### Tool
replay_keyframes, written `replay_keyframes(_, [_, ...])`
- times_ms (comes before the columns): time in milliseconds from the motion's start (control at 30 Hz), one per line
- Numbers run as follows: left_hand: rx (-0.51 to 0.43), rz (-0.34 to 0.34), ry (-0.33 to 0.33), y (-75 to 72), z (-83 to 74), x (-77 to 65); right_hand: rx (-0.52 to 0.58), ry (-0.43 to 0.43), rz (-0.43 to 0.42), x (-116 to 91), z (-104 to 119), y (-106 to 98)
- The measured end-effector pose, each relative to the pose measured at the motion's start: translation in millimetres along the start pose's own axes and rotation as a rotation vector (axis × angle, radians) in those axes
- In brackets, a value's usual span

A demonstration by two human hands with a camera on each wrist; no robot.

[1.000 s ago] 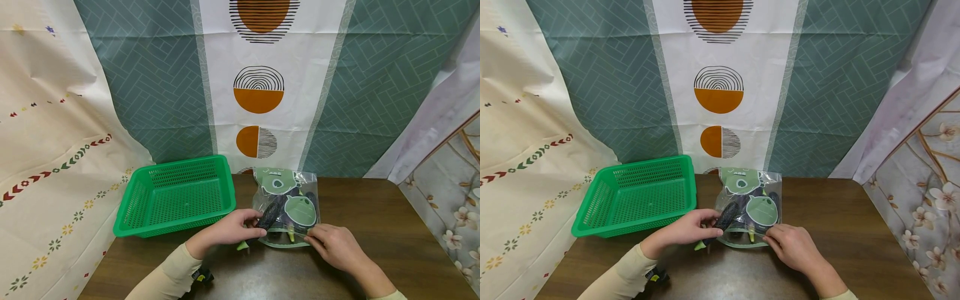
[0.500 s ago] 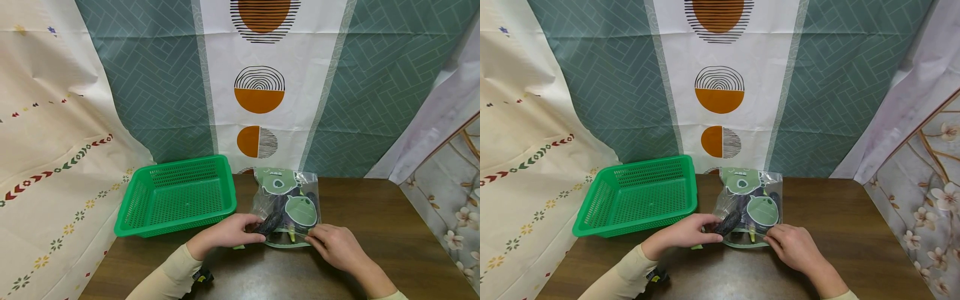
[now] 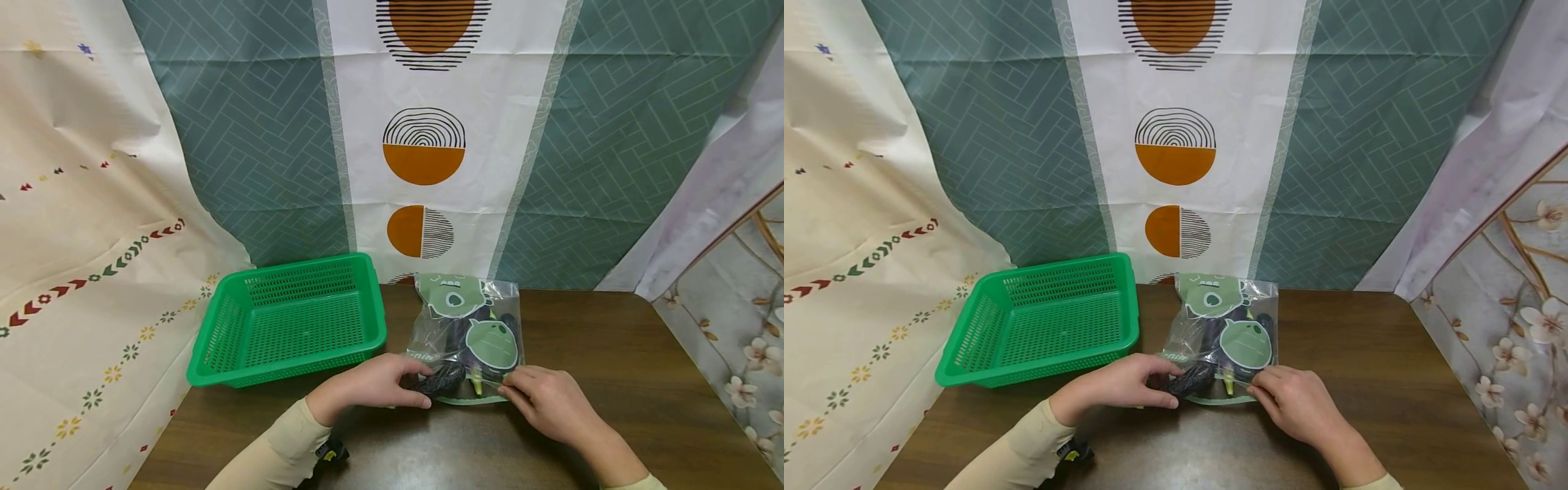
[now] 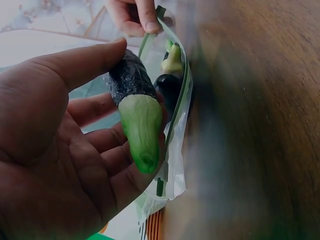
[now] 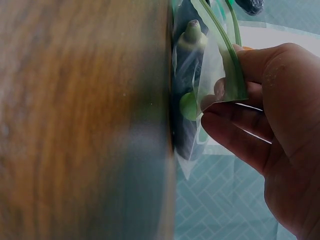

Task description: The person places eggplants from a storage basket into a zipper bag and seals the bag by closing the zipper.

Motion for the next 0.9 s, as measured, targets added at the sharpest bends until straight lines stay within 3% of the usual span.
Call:
replay_keyframes(367, [0.057, 0.041, 0.051, 4.7, -5.5, -0.6, -0.006, 0.007, 0.009, 0, -1, 0])
replay_keyframes(667, [0.115, 0.062, 0.022, 8.4, -2.4, -1.5, -0.014, -0.016, -0.007, 0, 0, 0])
replay_keyframes(900, [0.107, 0.082, -0.012, 11.1, 2.5, -3.1, -0.006, 0.001, 0.004, 0, 0, 0])
Point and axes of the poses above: each hand's wrist, its own x-axis towards the middle knuckle, its own y-axis out of the palm, z = x × y, the point moved 8 cm from there along x, towards the middle knuckle, and after that the axes turned 4 degrees about z, right-handed, at the moved point
